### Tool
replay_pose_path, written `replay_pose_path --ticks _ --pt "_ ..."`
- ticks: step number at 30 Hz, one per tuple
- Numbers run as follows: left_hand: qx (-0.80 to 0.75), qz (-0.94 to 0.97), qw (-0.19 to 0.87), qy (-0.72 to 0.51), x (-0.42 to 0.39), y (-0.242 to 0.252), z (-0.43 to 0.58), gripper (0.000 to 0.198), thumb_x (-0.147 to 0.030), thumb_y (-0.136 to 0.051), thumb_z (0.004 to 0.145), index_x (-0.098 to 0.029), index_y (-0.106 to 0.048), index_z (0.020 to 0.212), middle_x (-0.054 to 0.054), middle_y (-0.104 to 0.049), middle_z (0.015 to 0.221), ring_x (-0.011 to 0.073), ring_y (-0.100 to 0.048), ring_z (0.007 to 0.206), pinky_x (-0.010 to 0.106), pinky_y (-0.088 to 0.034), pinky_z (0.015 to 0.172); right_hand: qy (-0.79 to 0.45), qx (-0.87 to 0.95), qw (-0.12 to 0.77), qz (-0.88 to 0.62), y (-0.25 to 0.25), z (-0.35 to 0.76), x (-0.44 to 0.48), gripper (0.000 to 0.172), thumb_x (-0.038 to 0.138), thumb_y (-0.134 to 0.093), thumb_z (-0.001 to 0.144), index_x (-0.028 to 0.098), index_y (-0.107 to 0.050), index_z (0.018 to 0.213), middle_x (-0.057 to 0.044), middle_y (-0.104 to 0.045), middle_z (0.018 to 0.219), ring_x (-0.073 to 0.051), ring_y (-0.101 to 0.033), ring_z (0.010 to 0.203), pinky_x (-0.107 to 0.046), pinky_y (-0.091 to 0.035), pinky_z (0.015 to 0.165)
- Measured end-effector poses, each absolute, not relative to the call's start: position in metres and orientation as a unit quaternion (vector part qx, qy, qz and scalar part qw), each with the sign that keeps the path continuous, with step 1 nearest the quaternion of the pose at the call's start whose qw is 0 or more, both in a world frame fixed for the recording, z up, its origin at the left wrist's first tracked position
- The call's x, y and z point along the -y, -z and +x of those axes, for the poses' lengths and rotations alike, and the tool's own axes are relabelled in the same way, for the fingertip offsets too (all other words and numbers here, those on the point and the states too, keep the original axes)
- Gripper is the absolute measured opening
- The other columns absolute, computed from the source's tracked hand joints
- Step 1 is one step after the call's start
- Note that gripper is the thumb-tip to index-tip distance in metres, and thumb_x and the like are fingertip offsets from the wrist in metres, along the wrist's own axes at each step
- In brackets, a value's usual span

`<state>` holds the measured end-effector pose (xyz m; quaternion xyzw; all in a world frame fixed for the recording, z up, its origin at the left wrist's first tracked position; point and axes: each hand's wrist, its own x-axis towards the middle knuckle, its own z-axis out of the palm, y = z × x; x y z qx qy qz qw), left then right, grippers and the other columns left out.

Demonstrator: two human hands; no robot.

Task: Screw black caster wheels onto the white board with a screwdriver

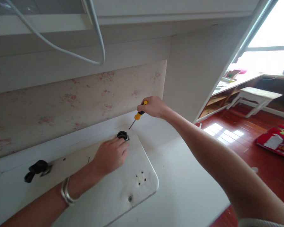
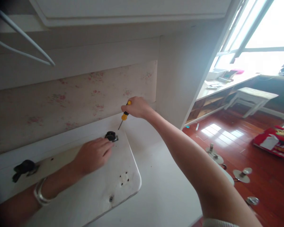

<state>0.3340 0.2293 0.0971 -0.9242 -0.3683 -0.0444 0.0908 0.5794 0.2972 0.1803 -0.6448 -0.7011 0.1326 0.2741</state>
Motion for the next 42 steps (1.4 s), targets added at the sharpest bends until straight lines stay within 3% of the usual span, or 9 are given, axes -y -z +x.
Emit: replay_pose_path --ticks 3,7,13,20,24,33,42 --pt "0.432 -0.901 0.04 0.024 -0.198 -0.079 0.344 0.026 -0.02 -0.043 0.092 -0.023 -0.067 0.101 0.005 -0.068 0.123 0.0185 -0.069 0.086 0.031 -0.053 0.07 -0.136 0.681 0.299 -0.654 -0.179 0.587 -0.295 0.027 0.045 -0.063 0.072 0.02 -0.072 0.074 -0.004 -0.065 0.07 -0.017 -0.054 0.067 -0.028 -0.035 0.055" --pt "0.495 -0.868 0.05 -0.006 -0.207 -0.063 0.364 0.03 -0.023 -0.036 0.096 -0.019 -0.062 0.111 0.014 -0.054 0.143 0.0245 -0.072 0.082 0.037 -0.056 0.065 -0.151 0.66 0.321 -0.662 -0.176 0.59 -0.29 0.024 0.043 -0.063 0.071 0.02 -0.072 0.073 -0.002 -0.066 0.07 -0.017 -0.055 0.068 -0.028 -0.036 0.057" --pt "0.521 -0.852 0.047 -0.014 -0.227 -0.052 0.377 0.035 -0.018 -0.033 0.095 -0.013 -0.057 0.121 0.025 -0.054 0.138 0.0307 -0.073 0.084 0.042 -0.057 0.063 -0.158 0.656 0.329 -0.66 -0.169 0.593 -0.283 0.022 0.042 -0.064 0.072 0.022 -0.073 0.076 -0.001 -0.069 0.076 -0.017 -0.058 0.073 -0.027 -0.038 0.059" --pt "0.52 -0.85 0.076 -0.02 -0.226 -0.046 0.378 0.035 -0.013 -0.033 0.094 -0.011 -0.057 0.119 0.021 -0.068 0.112 0.0294 -0.072 0.078 0.038 -0.056 0.059 -0.141 0.657 0.318 -0.669 -0.169 0.594 -0.286 0.022 0.041 -0.063 0.072 0.023 -0.074 0.077 -0.001 -0.07 0.077 -0.018 -0.059 0.074 -0.027 -0.037 0.059" --pt "0.524 -0.848 0.077 -0.015 -0.226 -0.046 0.379 0.034 -0.013 -0.033 0.094 -0.012 -0.058 0.117 0.022 -0.064 0.12 0.0274 -0.072 0.078 0.036 -0.056 0.061 -0.149 0.662 0.32 -0.661 -0.169 0.592 -0.287 0.02 0.039 -0.064 0.071 0.022 -0.073 0.074 -0.001 -0.07 0.076 -0.017 -0.058 0.073 -0.027 -0.037 0.059" --pt "0.514 -0.853 0.092 -0.022 -0.228 -0.049 0.38 0.034 -0.007 -0.033 0.089 -0.012 -0.059 0.111 0.019 -0.066 0.108 0.0267 -0.072 0.072 0.034 -0.055 0.054 -0.185 0.68 0.313 -0.637 -0.17 0.581 -0.287 0.02 0.039 -0.065 0.071 0.021 -0.073 0.071 -0.002 -0.069 0.075 -0.016 -0.058 0.07 -0.027 -0.039 0.058" --pt "0.51 -0.856 0.08 -0.029 -0.228 -0.046 0.379 0.037 -0.005 -0.034 0.088 -0.013 -0.059 0.113 0.021 -0.064 0.114 0.0268 -0.072 0.072 0.035 -0.055 0.054 -0.17 0.698 0.275 -0.639 -0.167 0.57 -0.298 0.025 0.044 -0.064 0.07 0.021 -0.073 0.07 -0.003 -0.068 0.071 -0.017 -0.058 0.067 -0.028 -0.037 0.053"
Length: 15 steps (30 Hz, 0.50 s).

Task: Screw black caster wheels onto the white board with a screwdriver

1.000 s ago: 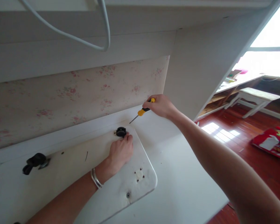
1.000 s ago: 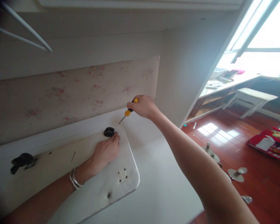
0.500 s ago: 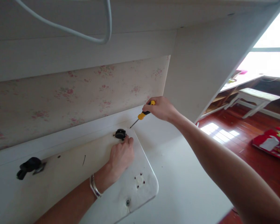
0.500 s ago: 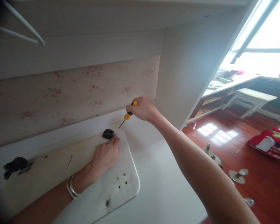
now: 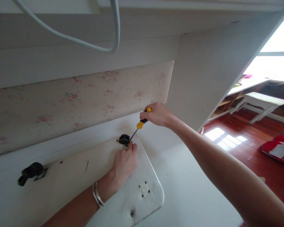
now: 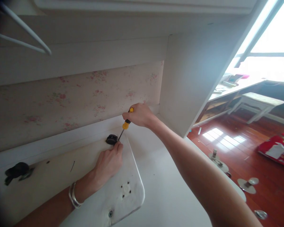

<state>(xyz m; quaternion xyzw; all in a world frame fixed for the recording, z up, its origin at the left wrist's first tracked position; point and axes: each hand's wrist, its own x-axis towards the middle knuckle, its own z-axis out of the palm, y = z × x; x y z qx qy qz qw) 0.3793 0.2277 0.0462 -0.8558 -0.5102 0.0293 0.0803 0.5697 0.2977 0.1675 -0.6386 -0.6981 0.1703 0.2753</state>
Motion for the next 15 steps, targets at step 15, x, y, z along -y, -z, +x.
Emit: replay_pose_path --ticks 15 --pt "0.505 -0.858 0.09 -0.023 -0.229 -0.043 0.379 0.037 -0.006 -0.034 0.087 -0.014 -0.06 0.113 0.021 -0.063 0.118 0.025 -0.072 0.07 0.034 -0.055 0.054 -0.131 0.734 0.234 -0.624 -0.172 0.557 -0.305 0.027 0.043 -0.061 0.072 0.02 -0.075 0.073 -0.007 -0.069 0.07 -0.02 -0.059 0.067 -0.029 -0.038 0.055"
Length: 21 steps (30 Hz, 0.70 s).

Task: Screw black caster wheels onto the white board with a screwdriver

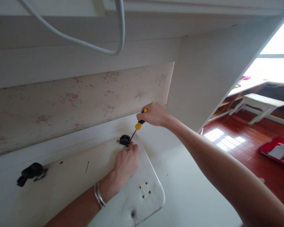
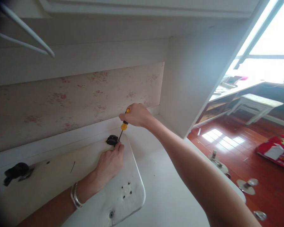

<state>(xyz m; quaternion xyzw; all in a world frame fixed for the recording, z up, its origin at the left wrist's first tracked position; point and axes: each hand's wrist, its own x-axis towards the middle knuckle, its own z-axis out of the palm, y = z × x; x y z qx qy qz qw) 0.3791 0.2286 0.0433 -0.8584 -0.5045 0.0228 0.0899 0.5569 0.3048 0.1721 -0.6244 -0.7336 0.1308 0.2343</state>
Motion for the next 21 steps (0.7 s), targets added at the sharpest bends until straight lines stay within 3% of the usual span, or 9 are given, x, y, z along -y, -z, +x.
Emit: replay_pose_path --ticks 8,14,18,21 --pt "0.498 -0.863 0.081 -0.011 -0.227 -0.048 0.38 0.038 -0.004 -0.033 0.086 -0.013 -0.061 0.11 0.021 -0.064 0.117 0.0259 -0.071 0.068 0.035 -0.054 0.051 -0.088 0.758 0.211 -0.611 -0.176 0.544 -0.312 0.03 0.047 -0.059 0.071 0.019 -0.069 0.067 -0.009 -0.066 0.065 -0.02 -0.056 0.063 -0.03 -0.037 0.051" --pt "0.493 -0.866 0.085 -0.011 -0.224 -0.051 0.384 0.038 -0.007 -0.035 0.087 -0.014 -0.061 0.115 0.023 -0.053 0.139 0.0229 -0.072 0.07 0.032 -0.054 0.052 -0.112 0.759 0.157 -0.621 -0.186 0.538 -0.324 0.033 0.05 -0.056 0.075 0.019 -0.066 0.069 -0.01 -0.064 0.066 -0.021 -0.057 0.062 -0.03 -0.034 0.05" --pt "0.483 -0.872 0.078 0.002 -0.209 -0.058 0.385 0.035 -0.009 -0.038 0.087 -0.018 -0.062 0.112 0.018 -0.054 0.14 0.0215 -0.071 0.071 0.032 -0.053 0.053 -0.107 0.782 0.14 -0.597 -0.192 0.531 -0.332 0.041 0.055 -0.057 0.079 0.019 -0.064 0.098 -0.012 -0.07 0.087 -0.022 -0.059 0.07 -0.03 -0.036 0.055" --pt "0.481 -0.875 0.053 0.02 -0.19 -0.068 0.376 0.027 -0.016 -0.041 0.091 -0.022 -0.061 0.108 0.012 -0.06 0.13 0.0192 -0.07 0.071 0.029 -0.052 0.053 -0.112 0.82 0.121 -0.547 -0.193 0.527 -0.332 0.045 0.053 -0.051 0.088 0.022 -0.051 0.12 -0.01 -0.071 0.093 -0.02 -0.059 0.07 -0.029 -0.037 0.059"
